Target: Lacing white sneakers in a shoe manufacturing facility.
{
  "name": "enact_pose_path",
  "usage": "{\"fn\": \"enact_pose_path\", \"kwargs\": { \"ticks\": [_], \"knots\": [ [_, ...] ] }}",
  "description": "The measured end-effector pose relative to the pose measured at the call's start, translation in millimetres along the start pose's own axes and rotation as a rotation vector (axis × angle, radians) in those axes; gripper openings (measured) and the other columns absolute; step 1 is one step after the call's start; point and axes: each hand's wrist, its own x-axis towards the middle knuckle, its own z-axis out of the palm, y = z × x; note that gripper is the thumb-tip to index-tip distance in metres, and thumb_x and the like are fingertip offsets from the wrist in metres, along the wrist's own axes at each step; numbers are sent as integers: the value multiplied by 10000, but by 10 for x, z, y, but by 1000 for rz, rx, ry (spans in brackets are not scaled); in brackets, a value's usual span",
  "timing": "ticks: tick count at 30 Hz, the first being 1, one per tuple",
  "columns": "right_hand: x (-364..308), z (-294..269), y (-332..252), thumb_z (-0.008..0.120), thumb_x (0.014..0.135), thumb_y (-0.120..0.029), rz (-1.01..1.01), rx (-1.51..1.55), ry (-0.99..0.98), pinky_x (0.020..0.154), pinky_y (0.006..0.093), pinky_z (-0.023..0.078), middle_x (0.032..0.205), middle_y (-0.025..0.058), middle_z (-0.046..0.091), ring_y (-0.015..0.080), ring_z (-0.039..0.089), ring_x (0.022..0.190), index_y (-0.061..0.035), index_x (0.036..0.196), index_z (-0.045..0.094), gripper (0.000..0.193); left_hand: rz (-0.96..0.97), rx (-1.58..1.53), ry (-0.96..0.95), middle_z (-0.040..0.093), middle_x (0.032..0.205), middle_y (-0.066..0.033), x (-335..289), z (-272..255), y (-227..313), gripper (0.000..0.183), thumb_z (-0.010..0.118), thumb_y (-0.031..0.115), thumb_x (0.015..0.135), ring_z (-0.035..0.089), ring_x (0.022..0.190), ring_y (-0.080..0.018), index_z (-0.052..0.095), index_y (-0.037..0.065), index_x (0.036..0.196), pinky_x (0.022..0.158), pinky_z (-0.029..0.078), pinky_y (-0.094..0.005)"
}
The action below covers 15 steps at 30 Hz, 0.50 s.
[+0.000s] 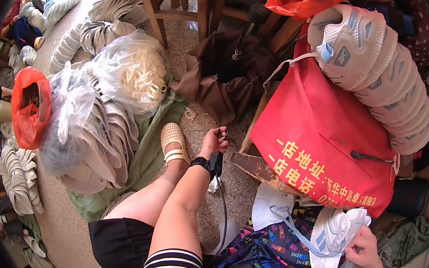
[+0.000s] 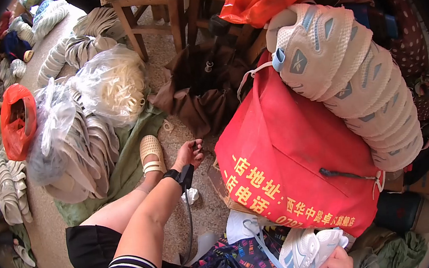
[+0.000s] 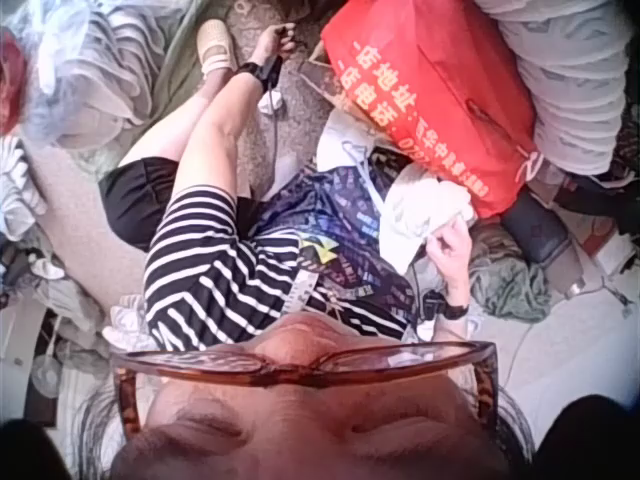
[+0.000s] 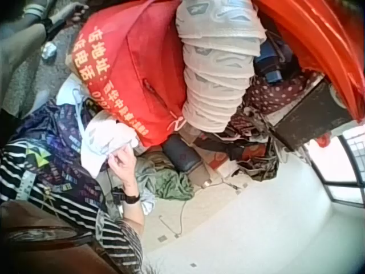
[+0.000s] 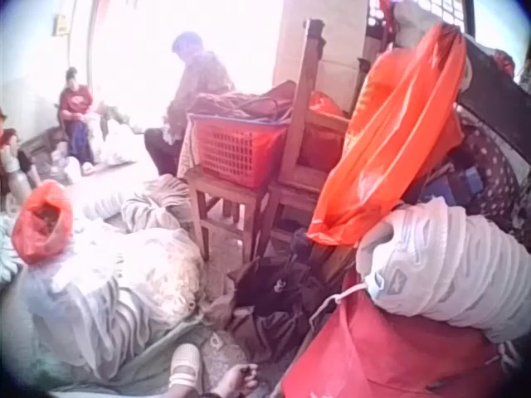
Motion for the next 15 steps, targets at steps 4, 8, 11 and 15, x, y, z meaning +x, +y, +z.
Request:
{"fn": "enact_pose_path", "kwargs": {
  "ticks": [4, 8, 11, 15],
  "knots": [
    [-9, -16, -16, 710, 642, -79, 0, 2, 2, 577, 228, 420, 928, 80, 570, 132, 553, 722, -32, 678, 663, 75, -3, -1, 18, 516, 741, 4, 8, -4, -67, 232, 404, 212, 950, 406, 549, -111, 572, 65, 1012, 436, 275, -235],
    [3, -32, 0, 704, 640, -66, -81, -7, 1, 578, 226, 418, 909, 75, 571, 129, 553, 720, -29, 675, 658, 69, 41, 94, -48, 601, 835, 7, 11, -174, -112, 242, 391, 217, 953, 427, 566, -87, 589, 104, 1034, 420, 280, -216],
    [28, -41, -172, 669, 723, -28, -63, -68, -59, 587, 289, 384, 838, 65, 483, 164, 489, 684, -34, 717, 580, 89, 60, 32, -47, 678, 1071, -45, 0, -209, -160, 252, 407, 213, 963, 403, 536, -61, 591, 103, 1093, 406, 268, -192],
    [34, -35, -156, 677, 720, -37, -125, -72, -40, 569, 279, 377, 826, 64, 481, 153, 477, 651, -36, 711, 580, 97, 217, 44, 26, 681, 1000, -32, 40, -178, -225, 230, 485, 180, 974, 353, 478, -52, 591, 73, 1148, 390, 256, -197]
  ]
}}
